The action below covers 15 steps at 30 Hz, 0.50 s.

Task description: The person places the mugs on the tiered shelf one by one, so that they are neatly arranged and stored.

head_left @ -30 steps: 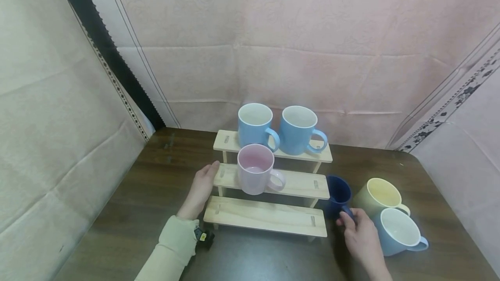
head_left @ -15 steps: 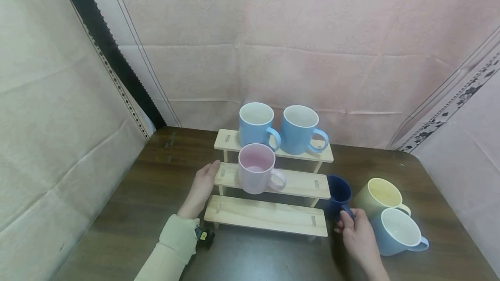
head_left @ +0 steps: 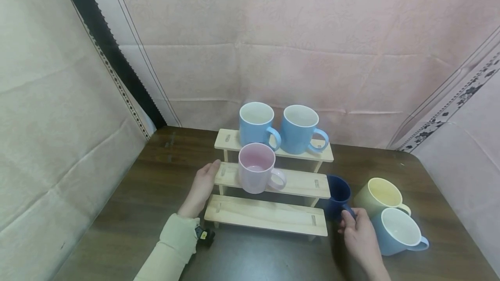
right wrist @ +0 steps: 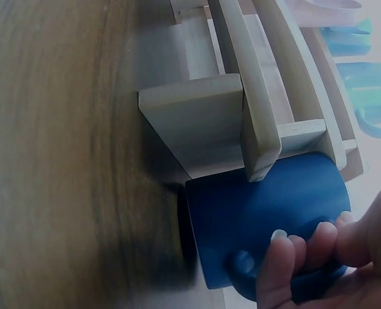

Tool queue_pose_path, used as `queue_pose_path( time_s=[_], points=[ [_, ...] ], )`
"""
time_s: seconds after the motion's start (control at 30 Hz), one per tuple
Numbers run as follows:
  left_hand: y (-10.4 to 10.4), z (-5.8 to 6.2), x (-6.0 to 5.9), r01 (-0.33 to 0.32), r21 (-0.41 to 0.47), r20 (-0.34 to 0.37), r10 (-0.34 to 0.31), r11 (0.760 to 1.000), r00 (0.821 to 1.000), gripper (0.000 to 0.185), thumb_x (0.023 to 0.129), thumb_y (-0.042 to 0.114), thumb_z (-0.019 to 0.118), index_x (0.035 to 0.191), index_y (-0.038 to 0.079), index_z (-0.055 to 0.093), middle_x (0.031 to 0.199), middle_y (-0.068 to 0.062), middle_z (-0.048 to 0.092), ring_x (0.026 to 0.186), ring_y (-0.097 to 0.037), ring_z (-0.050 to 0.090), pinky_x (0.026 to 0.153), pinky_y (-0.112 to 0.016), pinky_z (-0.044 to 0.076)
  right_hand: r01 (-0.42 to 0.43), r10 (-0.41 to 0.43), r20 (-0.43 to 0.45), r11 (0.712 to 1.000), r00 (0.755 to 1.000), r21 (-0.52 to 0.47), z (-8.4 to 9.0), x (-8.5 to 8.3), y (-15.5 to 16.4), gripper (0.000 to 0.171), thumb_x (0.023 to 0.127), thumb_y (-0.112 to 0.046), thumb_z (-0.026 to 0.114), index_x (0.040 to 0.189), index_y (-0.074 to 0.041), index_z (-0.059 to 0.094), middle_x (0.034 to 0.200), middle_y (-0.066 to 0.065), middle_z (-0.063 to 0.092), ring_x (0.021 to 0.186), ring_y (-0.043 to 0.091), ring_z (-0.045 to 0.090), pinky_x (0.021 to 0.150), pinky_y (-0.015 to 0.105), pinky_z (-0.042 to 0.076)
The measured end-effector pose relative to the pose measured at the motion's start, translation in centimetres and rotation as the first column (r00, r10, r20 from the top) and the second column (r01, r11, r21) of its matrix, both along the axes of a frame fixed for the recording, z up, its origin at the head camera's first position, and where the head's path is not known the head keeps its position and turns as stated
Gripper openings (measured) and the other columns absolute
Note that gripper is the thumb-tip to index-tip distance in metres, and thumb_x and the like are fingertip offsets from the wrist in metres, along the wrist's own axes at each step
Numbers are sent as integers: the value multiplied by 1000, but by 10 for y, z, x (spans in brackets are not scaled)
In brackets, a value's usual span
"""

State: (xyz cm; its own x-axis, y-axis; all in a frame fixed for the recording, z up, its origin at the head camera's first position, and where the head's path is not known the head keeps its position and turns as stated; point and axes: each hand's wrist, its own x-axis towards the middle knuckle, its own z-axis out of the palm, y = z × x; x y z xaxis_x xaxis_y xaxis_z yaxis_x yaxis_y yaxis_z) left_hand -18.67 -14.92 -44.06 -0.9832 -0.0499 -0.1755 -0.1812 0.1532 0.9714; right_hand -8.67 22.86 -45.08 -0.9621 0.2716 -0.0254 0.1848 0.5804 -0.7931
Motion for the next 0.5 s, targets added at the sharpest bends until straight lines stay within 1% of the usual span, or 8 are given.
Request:
queue_pose_path(
  time_s=[0.13, 0.27, 0.37, 0.5],
  points=[
    [0, 0, 1, -2, -3, 8, 2, 1000, 1000, 76, 102, 52, 38, 148, -6, 26, 152, -26, 29, 142, -41, 23, 114, -57, 19, 10, -10, -8, 1000, 1000, 17, 1, 1, 0, 20, 105, -15, 40, 104, 4, 46, 84, 13, 56, 69, 17, 60, 61, 25, 50],
    [0, 1, 1, -1, 0, 13, 2, 1000, 1000, 75, 102, 51, 38, 148, -6, 26, 152, -26, 29, 143, -41, 23, 114, -56, 19, 11, -10, -12, 999, 1000, 33, 1, 1, 1, 21, 105, -17, 41, 104, 3, 47, 85, 13, 57, 71, 17, 60, 62, 25, 50],
    [0, 2, 1, -3, 1, 18, 3, 1000, 1000, 74, 102, 50, 38, 148, -6, 27, 152, -25, 29, 143, -40, 23, 114, -56, 18, 14, -13, -23, 1000, 1000, 26, 1, 0, 2, 20, 104, -17, 42, 104, 3, 47, 85, 13, 57, 70, 17, 61, 61, 25, 50],
    [0, 2, 1, -5, -1, 24, 5, 1000, 1000, 77, 102, 52, 38, 149, -6, 24, 154, -26, 26, 143, -41, 20, 114, -57, 17, 22, -21, -36, 1000, 999, 12, 1, 0, 2, 19, 104, -15, 45, 104, 3, 48, 84, 13, 58, 69, 16, 61, 60, 23, 52]
  ],
)
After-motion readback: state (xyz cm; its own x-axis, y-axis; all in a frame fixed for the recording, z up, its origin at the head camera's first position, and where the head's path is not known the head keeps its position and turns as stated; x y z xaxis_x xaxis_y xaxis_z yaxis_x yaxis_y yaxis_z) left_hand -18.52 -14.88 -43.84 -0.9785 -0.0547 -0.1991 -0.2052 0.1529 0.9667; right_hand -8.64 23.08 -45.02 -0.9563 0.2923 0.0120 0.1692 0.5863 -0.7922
